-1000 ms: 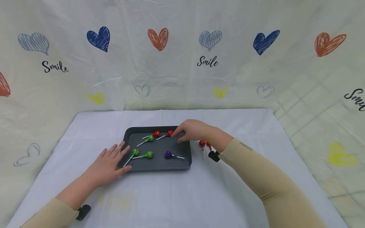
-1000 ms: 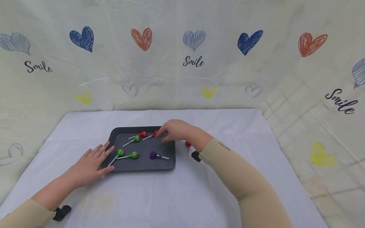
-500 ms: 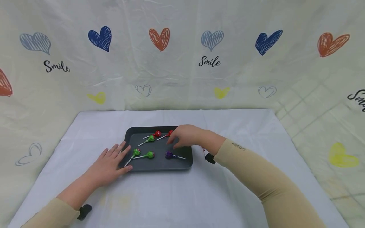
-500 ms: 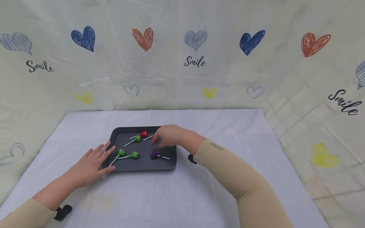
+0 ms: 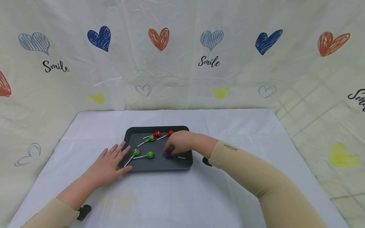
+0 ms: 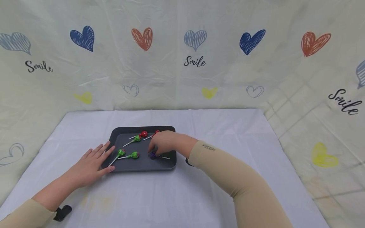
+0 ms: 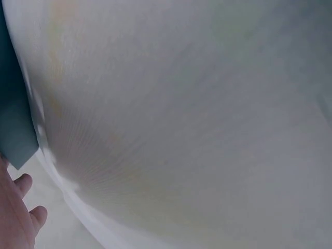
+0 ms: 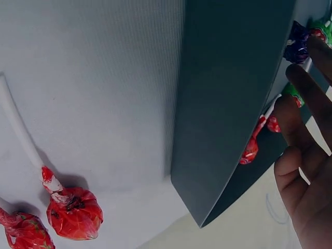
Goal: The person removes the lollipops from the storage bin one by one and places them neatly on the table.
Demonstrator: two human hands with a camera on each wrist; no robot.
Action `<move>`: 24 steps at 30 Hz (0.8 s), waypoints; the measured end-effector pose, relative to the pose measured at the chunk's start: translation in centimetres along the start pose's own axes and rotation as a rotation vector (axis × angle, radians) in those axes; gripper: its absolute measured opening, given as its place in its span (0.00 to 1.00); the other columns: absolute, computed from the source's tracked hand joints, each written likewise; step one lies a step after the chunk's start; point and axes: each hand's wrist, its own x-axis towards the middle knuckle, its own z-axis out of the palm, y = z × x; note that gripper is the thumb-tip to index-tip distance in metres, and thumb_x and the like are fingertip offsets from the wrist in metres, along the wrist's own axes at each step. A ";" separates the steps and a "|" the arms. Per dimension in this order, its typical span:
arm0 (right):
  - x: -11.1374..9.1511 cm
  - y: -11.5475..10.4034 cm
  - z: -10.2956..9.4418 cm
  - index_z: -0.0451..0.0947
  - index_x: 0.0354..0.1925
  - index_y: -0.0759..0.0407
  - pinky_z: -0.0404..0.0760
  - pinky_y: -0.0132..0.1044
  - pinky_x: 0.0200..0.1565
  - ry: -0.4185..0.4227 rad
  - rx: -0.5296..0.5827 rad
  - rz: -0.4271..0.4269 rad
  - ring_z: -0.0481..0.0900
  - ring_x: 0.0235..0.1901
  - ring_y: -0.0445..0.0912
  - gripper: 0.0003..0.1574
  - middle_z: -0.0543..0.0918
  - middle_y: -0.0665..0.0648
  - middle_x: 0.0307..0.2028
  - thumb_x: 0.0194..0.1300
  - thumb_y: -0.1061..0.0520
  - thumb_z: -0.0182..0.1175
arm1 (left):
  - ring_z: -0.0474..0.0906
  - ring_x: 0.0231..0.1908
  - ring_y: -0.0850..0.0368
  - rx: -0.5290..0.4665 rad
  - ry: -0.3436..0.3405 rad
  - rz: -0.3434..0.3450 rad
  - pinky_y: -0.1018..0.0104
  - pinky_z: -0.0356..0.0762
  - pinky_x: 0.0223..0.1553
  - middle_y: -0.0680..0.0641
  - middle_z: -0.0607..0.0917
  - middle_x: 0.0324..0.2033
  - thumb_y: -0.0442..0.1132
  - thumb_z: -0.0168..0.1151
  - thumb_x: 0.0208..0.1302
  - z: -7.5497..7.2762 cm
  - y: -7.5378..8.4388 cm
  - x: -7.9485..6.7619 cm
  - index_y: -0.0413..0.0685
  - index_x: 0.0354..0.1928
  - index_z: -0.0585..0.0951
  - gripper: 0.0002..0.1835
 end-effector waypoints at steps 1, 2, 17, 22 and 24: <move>0.1 -0.1 0.0 0.83 0.57 0.36 0.76 0.36 0.58 -0.003 0.000 0.000 0.76 0.58 0.37 0.22 0.82 0.40 0.55 0.66 0.52 0.67 | 0.47 0.74 0.35 0.005 -0.006 -0.002 0.33 0.43 0.70 0.41 0.51 0.77 0.72 0.48 0.67 -0.1 0.0 0.0 0.49 0.78 0.55 0.48; 0.1 -0.1 0.1 0.83 0.57 0.36 0.76 0.35 0.57 -0.006 -0.003 0.002 0.76 0.58 0.37 0.22 0.82 0.40 0.55 0.66 0.52 0.67 | 0.47 0.74 0.35 0.006 -0.011 -0.004 0.33 0.43 0.70 0.41 0.50 0.77 0.72 0.47 0.67 -0.1 0.0 0.0 0.49 0.78 0.54 0.48; 0.8 -0.5 0.6 0.86 0.53 0.37 0.78 0.34 0.54 -0.012 -0.041 -0.005 0.78 0.50 0.36 0.18 0.84 0.40 0.49 0.64 0.50 0.69 | 0.47 0.74 0.35 0.015 -0.021 -0.006 0.33 0.43 0.70 0.41 0.50 0.77 0.72 0.47 0.67 -0.2 0.0 0.0 0.50 0.78 0.54 0.48; 0.8 -0.5 0.8 0.86 0.52 0.37 0.78 0.35 0.54 -0.017 -0.048 0.002 0.78 0.49 0.36 0.18 0.84 0.40 0.49 0.64 0.50 0.69 | 0.47 0.74 0.35 0.008 -0.026 -0.006 0.33 0.43 0.70 0.41 0.50 0.77 0.73 0.46 0.66 -0.3 0.0 0.0 0.49 0.78 0.54 0.49; 0.8 -0.5 0.9 0.86 0.52 0.37 0.78 0.35 0.54 -0.020 -0.048 0.006 0.78 0.49 0.36 0.18 0.84 0.39 0.48 0.64 0.50 0.69 | 0.47 0.74 0.35 0.012 -0.026 -0.005 0.33 0.43 0.70 0.41 0.50 0.77 0.74 0.45 0.66 -0.3 0.0 0.1 0.50 0.78 0.54 0.49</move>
